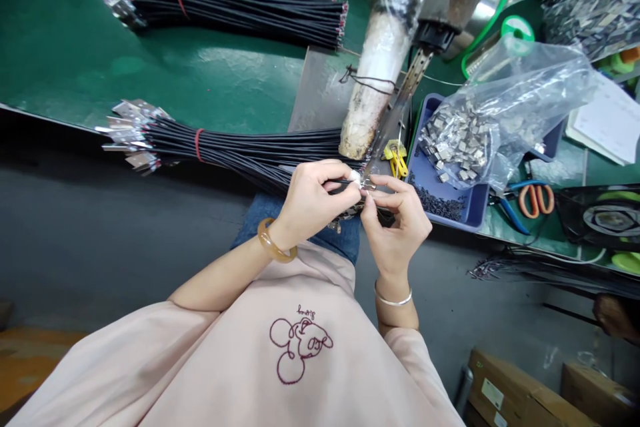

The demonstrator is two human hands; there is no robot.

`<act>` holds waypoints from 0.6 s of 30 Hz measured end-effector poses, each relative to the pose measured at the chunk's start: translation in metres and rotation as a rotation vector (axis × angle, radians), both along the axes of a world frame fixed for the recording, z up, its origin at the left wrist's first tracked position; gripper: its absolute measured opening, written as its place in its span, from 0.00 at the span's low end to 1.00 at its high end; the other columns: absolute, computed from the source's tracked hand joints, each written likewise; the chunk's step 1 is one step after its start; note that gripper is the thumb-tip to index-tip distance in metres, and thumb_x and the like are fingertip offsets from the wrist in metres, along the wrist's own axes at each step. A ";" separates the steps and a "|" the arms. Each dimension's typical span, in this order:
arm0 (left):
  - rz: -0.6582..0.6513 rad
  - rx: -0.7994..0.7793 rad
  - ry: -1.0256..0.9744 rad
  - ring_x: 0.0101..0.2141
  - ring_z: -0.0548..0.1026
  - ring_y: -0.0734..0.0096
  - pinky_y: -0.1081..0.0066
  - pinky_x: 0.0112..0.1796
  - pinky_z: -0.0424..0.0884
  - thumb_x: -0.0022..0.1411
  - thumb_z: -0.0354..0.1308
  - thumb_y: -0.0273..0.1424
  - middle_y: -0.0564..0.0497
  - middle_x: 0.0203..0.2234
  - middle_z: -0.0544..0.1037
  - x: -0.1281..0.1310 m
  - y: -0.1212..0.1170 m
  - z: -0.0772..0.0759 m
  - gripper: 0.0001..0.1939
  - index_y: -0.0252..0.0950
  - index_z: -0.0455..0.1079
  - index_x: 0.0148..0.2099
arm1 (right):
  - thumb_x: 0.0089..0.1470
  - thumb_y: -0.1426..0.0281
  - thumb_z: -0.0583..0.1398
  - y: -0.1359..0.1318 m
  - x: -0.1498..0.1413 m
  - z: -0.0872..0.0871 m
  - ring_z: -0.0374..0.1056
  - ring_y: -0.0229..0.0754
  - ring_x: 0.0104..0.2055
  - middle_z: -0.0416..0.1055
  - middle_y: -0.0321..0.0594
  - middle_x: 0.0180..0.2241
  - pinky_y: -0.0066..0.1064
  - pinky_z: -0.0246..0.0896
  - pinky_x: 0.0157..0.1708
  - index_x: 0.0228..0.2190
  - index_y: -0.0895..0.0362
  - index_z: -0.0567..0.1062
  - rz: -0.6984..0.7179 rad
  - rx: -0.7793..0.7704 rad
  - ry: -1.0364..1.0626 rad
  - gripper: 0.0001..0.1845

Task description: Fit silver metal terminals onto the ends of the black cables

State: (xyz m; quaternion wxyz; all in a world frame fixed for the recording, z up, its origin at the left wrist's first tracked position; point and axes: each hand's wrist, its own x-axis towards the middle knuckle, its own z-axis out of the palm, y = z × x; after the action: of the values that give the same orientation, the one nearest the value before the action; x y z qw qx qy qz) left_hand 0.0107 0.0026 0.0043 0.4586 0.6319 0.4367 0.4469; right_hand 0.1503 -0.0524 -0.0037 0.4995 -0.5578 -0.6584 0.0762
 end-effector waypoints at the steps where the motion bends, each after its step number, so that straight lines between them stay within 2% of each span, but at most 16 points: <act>1: -0.004 0.001 0.005 0.21 0.55 0.82 0.76 0.23 0.52 0.53 0.57 0.22 0.58 0.18 0.63 0.000 0.000 0.000 0.06 0.32 0.71 0.24 | 0.55 0.78 0.64 -0.001 0.001 -0.001 0.78 0.41 0.45 0.80 0.38 0.40 0.36 0.77 0.44 0.32 0.53 0.74 0.004 -0.006 0.004 0.08; 11: 0.020 -0.013 -0.027 0.20 0.54 0.83 0.76 0.22 0.51 0.54 0.58 0.24 0.58 0.18 0.64 -0.001 -0.002 -0.003 0.07 0.32 0.72 0.25 | 0.57 0.76 0.64 0.002 -0.002 -0.001 0.78 0.40 0.43 0.80 0.38 0.41 0.35 0.78 0.41 0.34 0.53 0.76 -0.035 -0.043 0.003 0.05; 18: 0.036 -0.010 -0.064 0.20 0.53 0.83 0.75 0.22 0.51 0.54 0.58 0.24 0.58 0.18 0.63 0.000 -0.001 -0.003 0.06 0.32 0.72 0.25 | 0.56 0.78 0.65 0.004 -0.004 0.003 0.77 0.39 0.44 0.80 0.37 0.40 0.34 0.77 0.41 0.34 0.53 0.77 -0.045 -0.013 0.000 0.07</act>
State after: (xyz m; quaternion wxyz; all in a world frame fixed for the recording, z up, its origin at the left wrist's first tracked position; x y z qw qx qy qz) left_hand 0.0105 0.0015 0.0016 0.4672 0.6070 0.4355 0.4729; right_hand 0.1464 -0.0487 -0.0011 0.4975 -0.5755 -0.6453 0.0692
